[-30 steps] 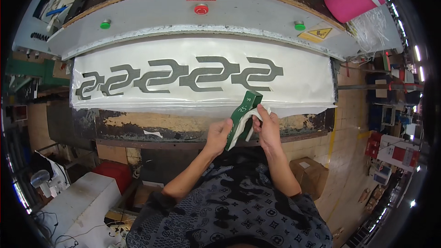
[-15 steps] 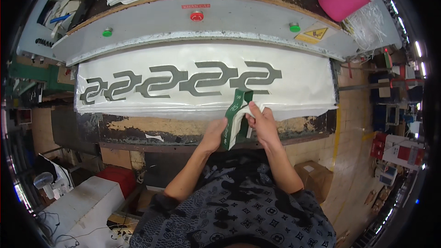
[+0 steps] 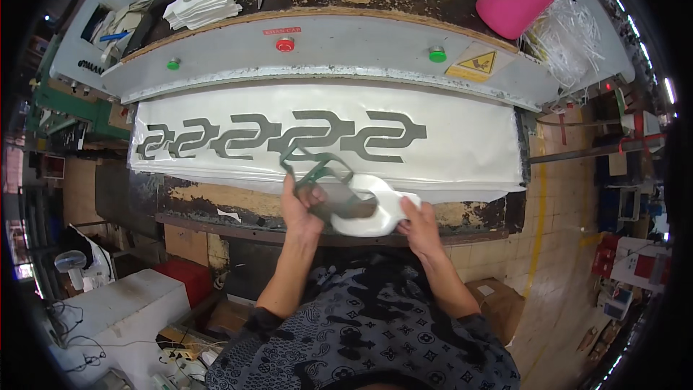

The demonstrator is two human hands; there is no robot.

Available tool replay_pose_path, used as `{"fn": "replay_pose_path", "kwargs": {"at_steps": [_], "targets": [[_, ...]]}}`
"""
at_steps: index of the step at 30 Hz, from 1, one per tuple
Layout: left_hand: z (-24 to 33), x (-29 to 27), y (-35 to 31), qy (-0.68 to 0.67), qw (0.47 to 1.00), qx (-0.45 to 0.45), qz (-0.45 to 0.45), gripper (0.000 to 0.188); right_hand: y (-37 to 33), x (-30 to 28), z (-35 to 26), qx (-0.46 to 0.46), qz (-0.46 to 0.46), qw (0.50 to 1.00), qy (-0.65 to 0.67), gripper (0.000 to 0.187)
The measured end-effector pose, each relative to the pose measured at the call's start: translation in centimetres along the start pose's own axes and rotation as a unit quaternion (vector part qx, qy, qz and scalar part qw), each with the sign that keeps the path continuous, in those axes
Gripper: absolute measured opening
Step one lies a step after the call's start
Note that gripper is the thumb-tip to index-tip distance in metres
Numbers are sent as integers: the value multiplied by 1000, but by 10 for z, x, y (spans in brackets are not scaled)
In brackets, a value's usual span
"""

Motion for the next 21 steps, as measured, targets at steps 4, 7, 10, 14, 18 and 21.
{"fn": "replay_pose_path", "kwargs": {"at_steps": [4, 7, 10, 14, 18, 21], "targets": [[63, -42, 0, -66, 983, 157, 69, 68, -15, -147, -38, -82, 235, 963, 102, 26], [138, -47, -25, 129, 901, 372, 180, 67, -36, -244, -78, -195, 356, 913, -36, 32], [168, -91, -23, 300, 825, 445, 175, 62, -19, -228, -92, -125, 140, 931, -313, 35], [143, -96, -15, 323, 843, 409, 136, 61, 35, -121, -58, -57, 48, 923, -379, 36], [115, -88, -3, 265, 883, 378, 82, 53, 98, 28, -16, -104, -187, 961, -174, 43], [112, -64, -12, 292, 870, 393, 65, 55, 157, 88, 9, -82, -249, 919, -294, 45]]}}
Point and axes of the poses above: each hand's wrist, its own y-axis towards the middle knuckle, its own x-axis out of the palm, z = x × y, the point moved 6 cm from there along y, towards the middle knuckle, and after that the axes turned 5 degrees about y, right-handed, at the moved point
